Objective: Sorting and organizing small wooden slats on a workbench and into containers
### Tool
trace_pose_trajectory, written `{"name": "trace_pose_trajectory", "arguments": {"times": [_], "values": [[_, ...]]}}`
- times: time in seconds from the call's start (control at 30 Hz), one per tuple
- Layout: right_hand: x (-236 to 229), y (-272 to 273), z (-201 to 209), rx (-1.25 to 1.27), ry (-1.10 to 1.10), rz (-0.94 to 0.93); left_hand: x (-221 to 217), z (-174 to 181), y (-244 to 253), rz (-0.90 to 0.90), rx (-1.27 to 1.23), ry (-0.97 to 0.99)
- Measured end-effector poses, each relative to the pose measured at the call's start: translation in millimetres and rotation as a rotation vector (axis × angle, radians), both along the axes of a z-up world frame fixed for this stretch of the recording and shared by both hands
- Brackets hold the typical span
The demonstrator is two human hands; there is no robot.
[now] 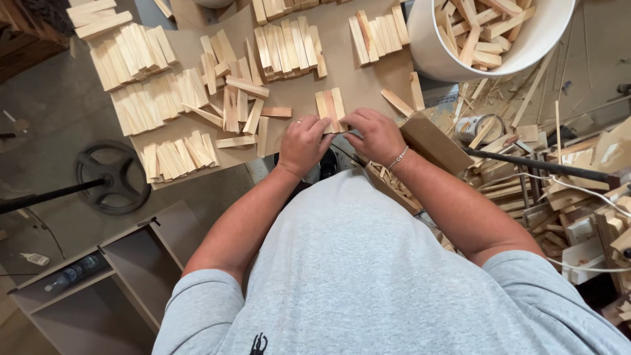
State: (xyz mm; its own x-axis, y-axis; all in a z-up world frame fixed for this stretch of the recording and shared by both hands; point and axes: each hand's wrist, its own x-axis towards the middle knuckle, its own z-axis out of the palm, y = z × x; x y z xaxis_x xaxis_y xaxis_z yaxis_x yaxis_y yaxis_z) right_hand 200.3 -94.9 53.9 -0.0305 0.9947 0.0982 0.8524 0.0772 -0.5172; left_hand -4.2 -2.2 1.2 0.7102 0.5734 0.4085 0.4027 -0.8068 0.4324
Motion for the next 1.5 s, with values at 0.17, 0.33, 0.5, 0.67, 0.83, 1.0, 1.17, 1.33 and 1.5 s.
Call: {"name": "trace_pose_trajectory", "arguments": {"times": [0.17, 0.33, 0.5, 0.67, 0.83, 1.0, 1.17, 1.33, 1.5], "values": [[-5, -3, -14, 0.058, -0.038, -0.047, -2, 0, 2, -0.033, 0.018, -0.025], [-8, -1, -21, 0.100, -0.061, -0.075, -3, -2, 3, -0.050, 0.012, -0.033], [-10, 1, -16, 0.099, -0.048, -0.096, -1, 0, 1, -0.046, 0.024, -0.047], [-9, 3, -14, 0.075, -0.022, -0.103, 0, 1, 1, -0.039, 0.032, -0.048], [-7, 6, -10, 0.009, -0.001, -0.105, 0, 9, 1, -0.036, 0.052, -0.051], [-5, 8, -3, -0.018, 0.004, -0.083, 0, 10, -1, -0.034, 0.094, -0.041], [-5, 7, -9, -0.036, -0.013, -0.072, -1, 8, -2, -0.027, 0.106, -0.049], [-2, 7, -18, -0.060, -0.027, -0.050, -2, 7, -2, -0.005, 0.118, -0.060], [-1, 6, -20, -0.088, 0.007, -0.069, -3, 6, 0, -0.035, 0.214, -0.075]]}}
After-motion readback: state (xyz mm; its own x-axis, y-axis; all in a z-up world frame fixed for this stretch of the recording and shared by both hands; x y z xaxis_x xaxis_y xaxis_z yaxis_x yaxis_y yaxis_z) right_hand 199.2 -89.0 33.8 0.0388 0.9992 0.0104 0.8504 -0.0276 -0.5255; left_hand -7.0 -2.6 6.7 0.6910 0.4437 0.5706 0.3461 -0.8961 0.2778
